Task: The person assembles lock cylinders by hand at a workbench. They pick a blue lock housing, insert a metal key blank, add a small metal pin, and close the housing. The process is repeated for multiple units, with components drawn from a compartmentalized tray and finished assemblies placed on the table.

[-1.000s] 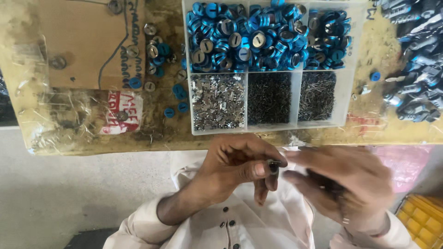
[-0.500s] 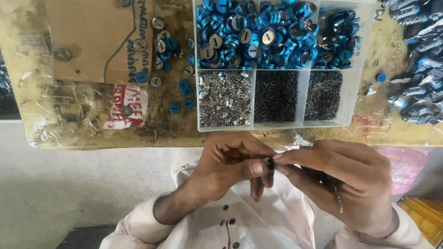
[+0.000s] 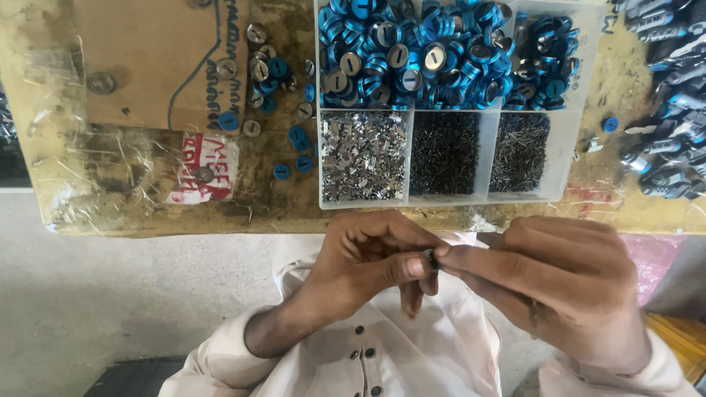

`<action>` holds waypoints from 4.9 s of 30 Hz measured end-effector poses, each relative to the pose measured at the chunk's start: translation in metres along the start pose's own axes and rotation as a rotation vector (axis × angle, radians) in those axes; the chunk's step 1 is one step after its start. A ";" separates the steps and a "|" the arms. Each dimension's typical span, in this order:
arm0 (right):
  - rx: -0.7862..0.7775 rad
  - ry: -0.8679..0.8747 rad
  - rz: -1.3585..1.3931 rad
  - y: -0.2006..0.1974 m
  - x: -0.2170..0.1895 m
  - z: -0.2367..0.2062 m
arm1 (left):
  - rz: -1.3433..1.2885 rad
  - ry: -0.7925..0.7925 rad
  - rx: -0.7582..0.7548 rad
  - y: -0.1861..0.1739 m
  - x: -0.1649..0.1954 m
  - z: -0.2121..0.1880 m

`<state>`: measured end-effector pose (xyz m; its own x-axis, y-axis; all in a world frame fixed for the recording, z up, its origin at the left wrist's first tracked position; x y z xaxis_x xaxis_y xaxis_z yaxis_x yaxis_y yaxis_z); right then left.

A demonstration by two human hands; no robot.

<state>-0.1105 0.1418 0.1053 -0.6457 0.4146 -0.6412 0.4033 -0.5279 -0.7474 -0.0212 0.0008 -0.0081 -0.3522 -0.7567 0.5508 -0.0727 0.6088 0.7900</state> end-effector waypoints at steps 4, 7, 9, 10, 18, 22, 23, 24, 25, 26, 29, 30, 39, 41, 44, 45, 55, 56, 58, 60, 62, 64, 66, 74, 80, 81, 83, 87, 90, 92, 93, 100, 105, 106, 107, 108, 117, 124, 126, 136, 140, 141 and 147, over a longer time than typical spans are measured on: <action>-0.147 -0.054 -0.088 -0.001 0.000 0.003 | 0.017 0.004 0.020 -0.001 -0.002 -0.002; -0.145 -0.177 -0.178 0.000 -0.005 0.003 | 0.046 0.009 0.022 -0.001 -0.006 0.000; -0.152 -0.200 -0.196 0.002 -0.006 0.001 | 0.007 -0.004 0.020 -0.001 -0.008 0.000; -0.175 -0.170 -0.179 0.003 -0.004 0.001 | -0.014 -0.010 0.019 -0.001 -0.008 -0.001; -0.191 0.201 0.150 0.009 0.020 0.000 | -0.093 -0.016 -0.027 -0.001 -0.004 -0.002; -0.170 0.222 0.197 0.011 0.021 0.002 | -0.070 -0.055 0.003 -0.002 -0.002 -0.002; -0.166 0.213 0.214 0.011 0.020 0.003 | -0.068 -0.049 -0.002 -0.001 -0.002 -0.001; -0.176 0.214 0.208 0.012 0.020 0.003 | -0.065 -0.041 -0.008 0.000 -0.001 -0.001; -0.186 0.215 0.202 0.013 0.020 0.004 | -0.062 -0.032 -0.013 0.000 0.000 -0.001; -0.198 0.217 0.197 0.013 0.021 0.005 | -0.076 -0.038 -0.013 0.001 -0.001 0.000; -0.219 0.226 0.212 0.014 0.021 0.006 | -0.114 -0.058 -0.017 0.001 -0.002 0.000; -0.231 0.233 0.216 0.014 0.022 0.005 | -0.124 -0.065 -0.017 0.001 -0.003 -0.001; -0.409 0.316 0.128 0.013 0.028 0.001 | -0.124 -0.078 -0.024 0.001 -0.005 -0.001; -0.427 0.325 0.092 0.011 0.027 0.001 | -0.121 -0.079 -0.026 0.001 -0.005 -0.001; -0.356 0.268 0.199 0.009 0.021 0.006 | -0.102 -0.066 -0.032 0.000 -0.003 -0.003; -0.364 0.270 0.197 0.010 0.020 0.006 | -0.090 -0.054 -0.033 0.000 -0.003 -0.003; -0.219 0.153 0.039 0.010 0.006 0.010 | -0.033 -0.009 0.061 -0.002 0.001 -0.003; -0.188 0.125 0.024 0.010 0.004 0.011 | -0.043 -0.004 0.062 -0.001 0.001 -0.003; -0.149 0.103 0.004 0.010 0.000 0.013 | -0.063 0.006 0.065 -0.001 0.002 -0.003; -0.142 0.097 -0.031 0.010 -0.001 0.014 | -0.060 0.034 0.058 0.000 0.002 -0.001; -0.167 0.104 -0.084 0.011 0.000 0.015 | -0.059 0.040 0.056 0.000 0.001 0.000; -0.158 0.076 -0.090 0.010 -0.001 0.015 | -0.059 0.025 0.061 -0.001 0.000 0.000; -0.152 0.033 -0.104 0.009 -0.001 0.015 | -0.073 0.030 0.056 -0.001 0.000 -0.001; -0.208 0.124 -0.047 0.011 0.011 0.008 | -0.107 0.036 0.016 -0.001 0.001 -0.002; -0.200 0.220 0.230 0.010 0.017 0.011 | -0.129 0.027 -0.013 0.000 -0.001 -0.001; -0.192 0.229 0.222 0.010 0.017 0.011 | -0.136 0.021 -0.010 0.000 -0.001 -0.001; -0.179 0.243 0.207 0.011 0.017 0.012 | -0.147 0.012 -0.009 0.000 0.000 -0.002; -0.173 0.239 0.203 0.012 0.016 0.012 | -0.143 0.003 -0.019 -0.001 0.002 -0.002; -0.181 0.266 0.194 0.012 0.017 0.012 | -0.147 -0.012 -0.017 -0.001 0.002 -0.001; -0.193 0.294 0.188 0.013 0.019 0.012 | -0.163 -0.024 -0.016 0.000 0.001 -0.001; -0.191 0.294 0.188 0.013 0.018 0.013 | -0.173 -0.025 -0.015 0.000 0.001 -0.001; -0.180 0.257 0.216 0.014 0.013 0.016 | -0.209 -0.022 -0.016 -0.001 -0.001 -0.001; -0.155 0.247 0.180 0.015 0.011 0.014 | -0.224 -0.018 -0.031 -0.002 -0.002 0.000; -0.158 0.259 0.161 0.016 0.012 0.013 | -0.229 -0.017 -0.032 -0.003 -0.002 0.000; -0.162 0.272 0.142 0.017 0.013 0.011 | -0.231 -0.018 -0.028 -0.003 -0.002 0.000; -0.163 0.261 0.142 0.017 0.013 0.011 | -0.234 -0.019 -0.024 -0.004 -0.002 0.000; -0.250 0.230 0.176 0.016 0.014 0.007 | -0.149 -0.021 -0.028 -0.005 0.000 -0.004; -0.356 0.206 0.153 0.013 0.013 0.007 | -0.157 -0.054 -0.049 -0.003 0.000 -0.006; -0.348 0.141 0.140 0.011 0.008 0.010 | -0.150 -0.044 -0.042 -0.003 0.000 -0.006; -0.300 0.177 0.205 0.013 0.012 0.015 | -0.135 0.001 -0.071 -0.003 0.003 -0.008; -0.320 0.170 0.210 0.012 0.013 0.010 | -0.137 -0.011 -0.079 -0.002 0.000 -0.005; -0.327 0.180 0.194 0.011 0.014 0.009 | -0.140 -0.020 -0.078 -0.002 0.000 -0.005; -0.292 0.132 0.131 0.008 0.005 0.010 | -0.143 -0.035 -0.050 -0.002 0.000 -0.006</action>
<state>-0.1171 0.1324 0.0976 -0.4946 0.4596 -0.7376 0.6579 -0.3566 -0.6633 -0.0156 -0.0018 -0.0085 -0.3738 -0.8258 0.4223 -0.0784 0.4818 0.8728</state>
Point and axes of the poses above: each hand's wrist, its own z-axis towards the middle knuckle, its own y-axis out of the palm, x = y × z, the point moved 5 cm from there along z, towards the middle knuckle, and after that the axes turned 7 degrees about x, right-handed, at the moved point
